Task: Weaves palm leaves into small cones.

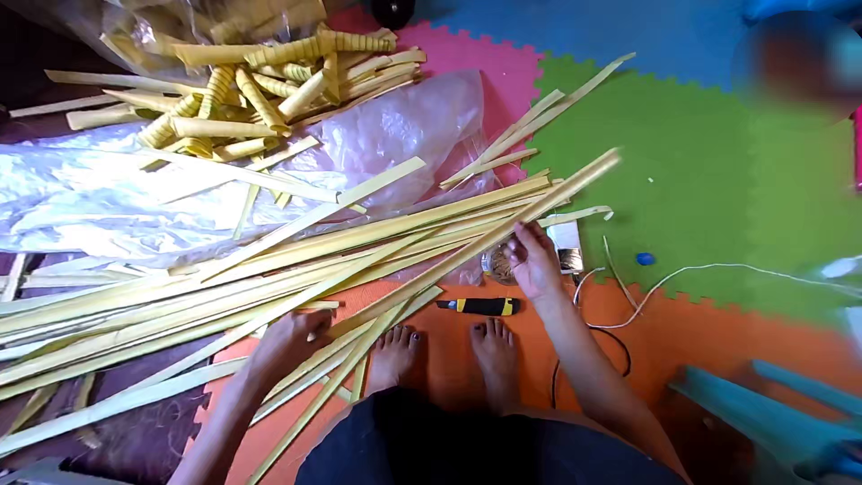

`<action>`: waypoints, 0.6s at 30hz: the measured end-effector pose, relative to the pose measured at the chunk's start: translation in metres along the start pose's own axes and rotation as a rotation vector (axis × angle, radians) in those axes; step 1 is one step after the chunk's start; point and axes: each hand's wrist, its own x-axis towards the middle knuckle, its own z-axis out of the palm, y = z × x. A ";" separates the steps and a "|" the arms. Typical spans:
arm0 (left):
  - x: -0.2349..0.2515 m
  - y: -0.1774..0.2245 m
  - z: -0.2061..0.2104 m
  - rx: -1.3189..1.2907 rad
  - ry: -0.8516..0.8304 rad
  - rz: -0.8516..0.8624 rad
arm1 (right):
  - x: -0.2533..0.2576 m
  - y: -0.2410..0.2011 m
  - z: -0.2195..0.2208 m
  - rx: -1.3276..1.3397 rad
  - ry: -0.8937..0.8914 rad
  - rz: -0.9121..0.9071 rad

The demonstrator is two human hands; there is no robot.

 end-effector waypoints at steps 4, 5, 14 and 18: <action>0.005 0.044 -0.014 0.367 -0.445 -0.526 | -0.007 -0.027 0.004 -0.053 0.119 -0.151; 0.009 0.065 -0.021 0.337 -0.420 -0.488 | -0.012 -0.030 0.010 -0.074 0.120 -0.182; 0.089 0.212 -0.028 -0.192 0.294 0.546 | -0.060 -0.039 0.031 -0.392 -0.137 -0.445; 0.099 0.225 -0.015 -0.619 0.229 0.616 | -0.066 -0.046 0.027 -0.343 -0.040 -0.572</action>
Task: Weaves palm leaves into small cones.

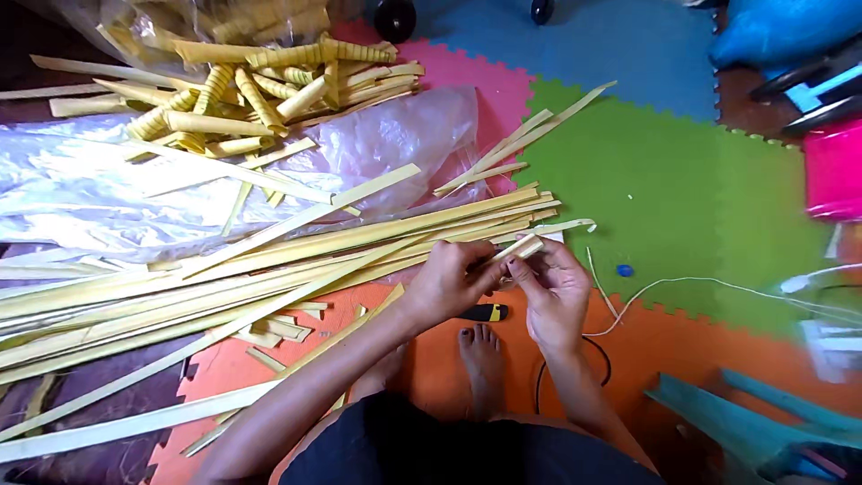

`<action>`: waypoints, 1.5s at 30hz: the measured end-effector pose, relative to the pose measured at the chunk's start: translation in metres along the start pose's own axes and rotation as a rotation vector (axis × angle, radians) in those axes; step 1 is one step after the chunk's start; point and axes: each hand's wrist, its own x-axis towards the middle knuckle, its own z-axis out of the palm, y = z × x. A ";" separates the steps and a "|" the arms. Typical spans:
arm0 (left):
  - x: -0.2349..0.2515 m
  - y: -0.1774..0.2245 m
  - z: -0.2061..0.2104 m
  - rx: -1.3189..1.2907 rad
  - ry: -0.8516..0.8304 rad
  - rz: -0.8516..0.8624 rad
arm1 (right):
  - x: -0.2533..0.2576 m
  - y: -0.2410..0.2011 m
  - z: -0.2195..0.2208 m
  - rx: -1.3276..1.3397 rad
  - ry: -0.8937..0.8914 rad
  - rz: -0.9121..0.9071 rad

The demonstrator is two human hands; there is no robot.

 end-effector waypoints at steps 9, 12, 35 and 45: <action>-0.008 0.017 0.003 -0.519 0.008 -0.199 | -0.013 0.008 -0.009 -0.436 0.083 -0.495; -0.009 0.019 0.001 -0.497 0.010 -0.166 | -0.014 0.010 -0.011 -0.566 0.028 -0.614; -0.007 0.004 0.010 -0.093 0.171 -0.076 | -0.013 0.008 -0.010 -0.300 -0.022 -0.307; -0.007 0.008 -0.001 -0.270 -0.009 -0.198 | -0.005 0.002 -0.022 -0.508 -0.202 -0.388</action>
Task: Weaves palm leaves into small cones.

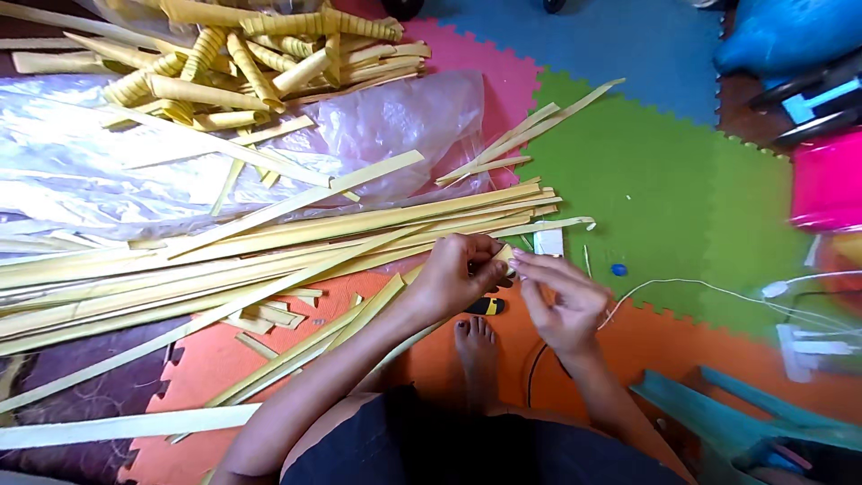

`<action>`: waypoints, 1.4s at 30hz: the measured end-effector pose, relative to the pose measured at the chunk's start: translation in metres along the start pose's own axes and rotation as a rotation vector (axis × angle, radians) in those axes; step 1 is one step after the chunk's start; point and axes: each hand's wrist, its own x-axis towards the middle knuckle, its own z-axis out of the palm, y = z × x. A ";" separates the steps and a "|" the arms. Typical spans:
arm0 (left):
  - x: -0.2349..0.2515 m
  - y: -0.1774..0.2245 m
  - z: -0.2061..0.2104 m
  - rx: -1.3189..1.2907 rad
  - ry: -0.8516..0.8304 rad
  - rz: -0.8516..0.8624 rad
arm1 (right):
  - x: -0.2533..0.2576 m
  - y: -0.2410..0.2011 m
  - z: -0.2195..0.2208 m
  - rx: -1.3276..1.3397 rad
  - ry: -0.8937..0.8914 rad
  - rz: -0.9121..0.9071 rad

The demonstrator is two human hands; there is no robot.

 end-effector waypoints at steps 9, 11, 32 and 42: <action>-0.001 -0.012 0.018 0.270 0.193 0.069 | 0.016 0.001 0.016 0.328 -0.065 0.407; -0.001 -0.017 0.016 0.197 0.188 0.072 | 0.014 -0.001 0.018 0.347 -0.052 0.418; 0.000 -0.019 0.015 0.678 0.172 0.375 | 0.009 0.001 0.018 0.535 0.032 0.522; 0.003 -0.007 -0.001 0.324 0.151 0.095 | 0.008 -0.006 0.018 0.451 0.056 0.473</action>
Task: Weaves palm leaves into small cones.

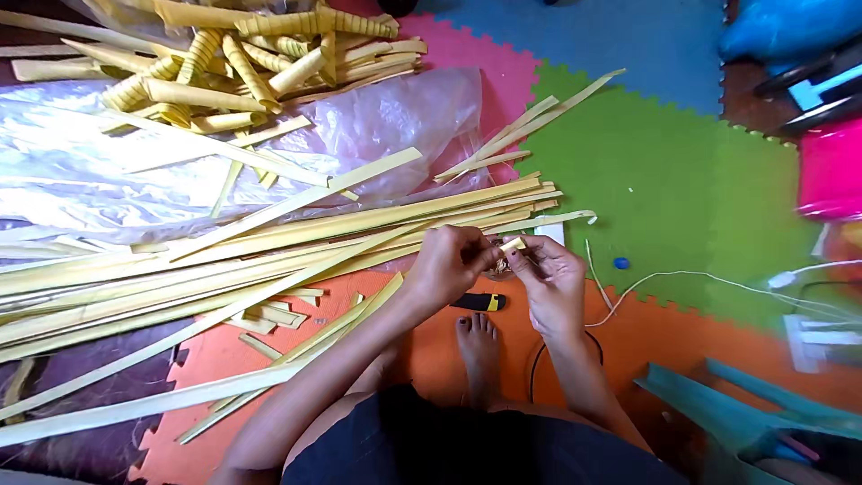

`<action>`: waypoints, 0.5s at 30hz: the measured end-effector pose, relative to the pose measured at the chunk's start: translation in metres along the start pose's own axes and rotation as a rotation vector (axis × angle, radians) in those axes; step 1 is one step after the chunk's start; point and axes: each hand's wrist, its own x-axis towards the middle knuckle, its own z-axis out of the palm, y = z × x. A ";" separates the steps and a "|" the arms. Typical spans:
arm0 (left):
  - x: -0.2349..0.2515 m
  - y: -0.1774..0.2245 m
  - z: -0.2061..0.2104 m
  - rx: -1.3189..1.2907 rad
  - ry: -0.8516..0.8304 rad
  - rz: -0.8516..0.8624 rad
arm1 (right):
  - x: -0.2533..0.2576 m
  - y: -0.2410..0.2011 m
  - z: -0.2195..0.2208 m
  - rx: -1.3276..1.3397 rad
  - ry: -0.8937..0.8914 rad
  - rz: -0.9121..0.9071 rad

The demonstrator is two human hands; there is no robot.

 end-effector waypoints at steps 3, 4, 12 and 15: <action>0.000 0.011 0.000 0.051 -0.005 -0.054 | -0.004 -0.005 0.010 0.165 0.087 0.196; -0.001 0.012 0.001 0.055 0.013 -0.048 | -0.005 -0.009 0.014 0.271 0.133 0.305; -0.001 0.003 -0.003 -0.479 -0.221 -0.196 | -0.011 0.018 0.008 -0.254 0.292 -0.418; -0.001 0.010 -0.004 -0.550 -0.204 -0.279 | -0.014 0.028 0.006 -0.456 0.193 -0.679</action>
